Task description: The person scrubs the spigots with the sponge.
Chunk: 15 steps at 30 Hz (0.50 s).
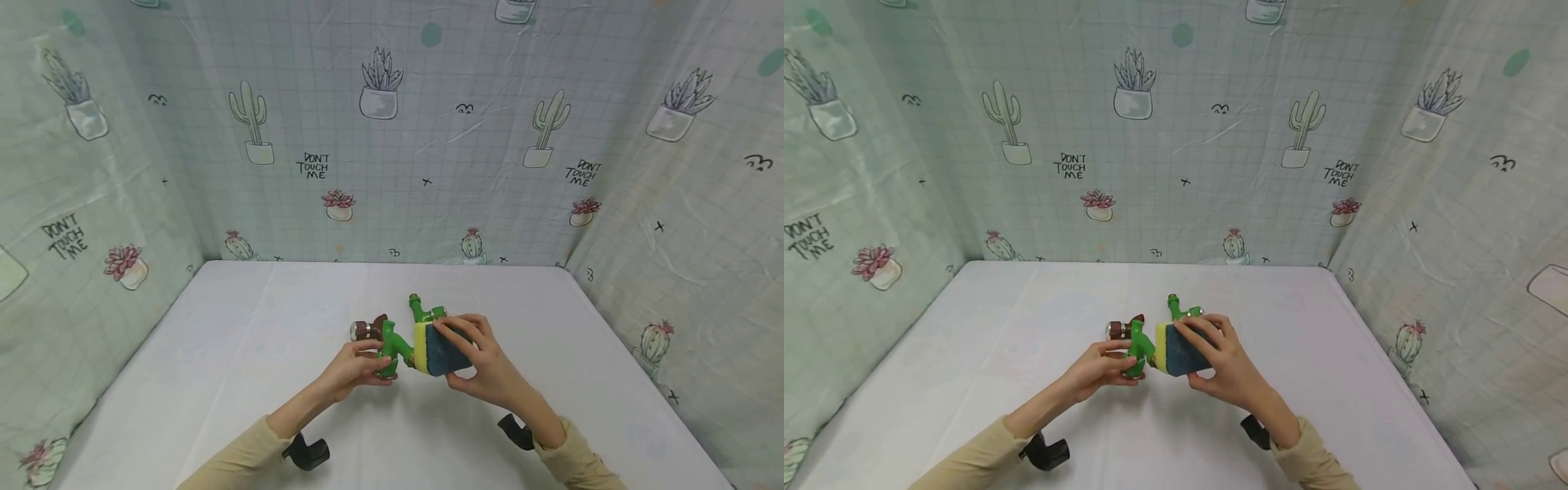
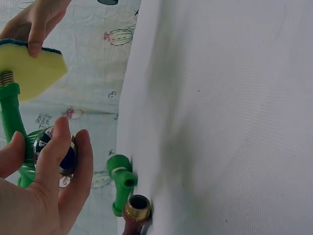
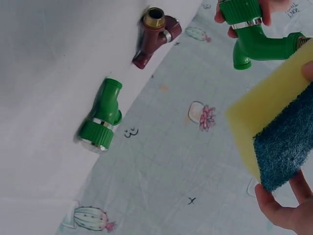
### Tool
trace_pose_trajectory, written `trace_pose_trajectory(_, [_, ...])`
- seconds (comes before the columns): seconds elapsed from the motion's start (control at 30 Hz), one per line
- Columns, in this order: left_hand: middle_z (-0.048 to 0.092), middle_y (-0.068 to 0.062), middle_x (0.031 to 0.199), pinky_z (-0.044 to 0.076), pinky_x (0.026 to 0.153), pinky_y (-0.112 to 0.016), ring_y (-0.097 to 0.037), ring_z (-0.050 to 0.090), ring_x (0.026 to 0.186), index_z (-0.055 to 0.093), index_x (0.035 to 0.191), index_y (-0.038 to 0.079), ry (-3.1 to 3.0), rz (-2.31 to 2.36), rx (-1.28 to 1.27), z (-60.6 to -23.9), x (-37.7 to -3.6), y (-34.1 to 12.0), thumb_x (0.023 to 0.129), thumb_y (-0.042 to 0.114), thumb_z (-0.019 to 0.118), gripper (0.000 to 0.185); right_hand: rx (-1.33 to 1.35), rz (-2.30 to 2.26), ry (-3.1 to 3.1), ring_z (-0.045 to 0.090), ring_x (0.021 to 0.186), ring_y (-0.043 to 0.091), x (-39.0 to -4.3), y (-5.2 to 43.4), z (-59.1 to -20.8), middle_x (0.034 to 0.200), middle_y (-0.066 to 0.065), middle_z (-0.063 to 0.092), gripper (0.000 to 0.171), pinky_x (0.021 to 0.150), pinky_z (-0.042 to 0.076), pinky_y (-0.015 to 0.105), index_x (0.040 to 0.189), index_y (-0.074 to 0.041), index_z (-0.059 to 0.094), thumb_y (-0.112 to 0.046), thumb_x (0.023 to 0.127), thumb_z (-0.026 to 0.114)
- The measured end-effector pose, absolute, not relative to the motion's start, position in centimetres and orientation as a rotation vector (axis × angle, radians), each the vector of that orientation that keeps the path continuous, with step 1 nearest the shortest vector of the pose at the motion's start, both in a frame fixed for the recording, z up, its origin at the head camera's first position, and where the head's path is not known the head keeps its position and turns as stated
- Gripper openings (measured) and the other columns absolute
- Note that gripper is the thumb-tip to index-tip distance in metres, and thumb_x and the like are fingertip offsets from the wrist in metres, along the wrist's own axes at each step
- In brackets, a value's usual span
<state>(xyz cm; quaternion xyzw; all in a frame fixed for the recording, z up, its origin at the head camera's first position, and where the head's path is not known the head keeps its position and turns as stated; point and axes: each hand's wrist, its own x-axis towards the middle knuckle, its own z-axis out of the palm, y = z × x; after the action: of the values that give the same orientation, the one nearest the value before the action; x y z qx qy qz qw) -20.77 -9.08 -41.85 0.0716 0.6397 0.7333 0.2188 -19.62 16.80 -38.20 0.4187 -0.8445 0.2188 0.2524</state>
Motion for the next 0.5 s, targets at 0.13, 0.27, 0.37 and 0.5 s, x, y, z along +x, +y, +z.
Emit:
trace_pose_trajectory(0.13, [0.059,-0.007,0.093,0.053,0.076,-0.041,-0.021,0.067,0.081,0.04,0.125,-0.01,1.763,2.031,0.179,-41.93,-20.98,-9.25,0.086,0.01,0.057,0.047,1.193,0.586,-2.278,0.032,0.113,0.021,-19.28,16.6,-38.54,0.129,0.003,0.043,0.082,0.079,0.049,0.04,0.132,-0.015,0.043,-0.015,0.057,0.077])
trace_pose_trajectory(0.27, [0.062,-0.006,0.093,0.054,0.073,-0.043,-0.019,0.066,0.081,0.042,0.125,-0.008,1.804,1.958,0.205,-41.8,-21.21,-9.42,0.085,0.014,0.059,0.049,1.204,0.61,-2.28,0.032,0.113,0.02,-19.17,16.59,-38.57,0.129,0.003,0.043,0.082,0.078,0.049,0.039,0.132,-0.015,0.043,-0.016,0.057,0.076])
trace_pose_trajectory(0.37, [0.061,-0.005,0.094,0.054,0.072,-0.044,-0.017,0.065,0.081,0.045,0.122,-0.007,1.82,1.898,0.242,-41.66,-21.34,-9.38,0.084,0.017,0.06,0.047,1.216,0.652,-2.297,0.032,0.112,0.018,-19.31,16.67,-38.43,0.129,0.002,0.042,0.082,0.078,0.048,0.038,0.133,-0.016,0.041,-0.015,0.059,0.075])
trace_pose_trajectory(0.5, [0.062,-0.007,0.099,0.054,0.073,-0.044,-0.015,0.064,0.081,0.047,0.12,-0.008,1.826,1.844,0.295,-41.55,-21.34,-9.34,0.085,0.015,0.058,0.042,1.274,0.724,-2.311,0.032,0.111,0.016,-19.63,16.69,-38.44,0.13,0.002,0.042,0.082,0.076,0.048,0.035,0.134,-0.016,0.04,-0.014,0.06,0.074])
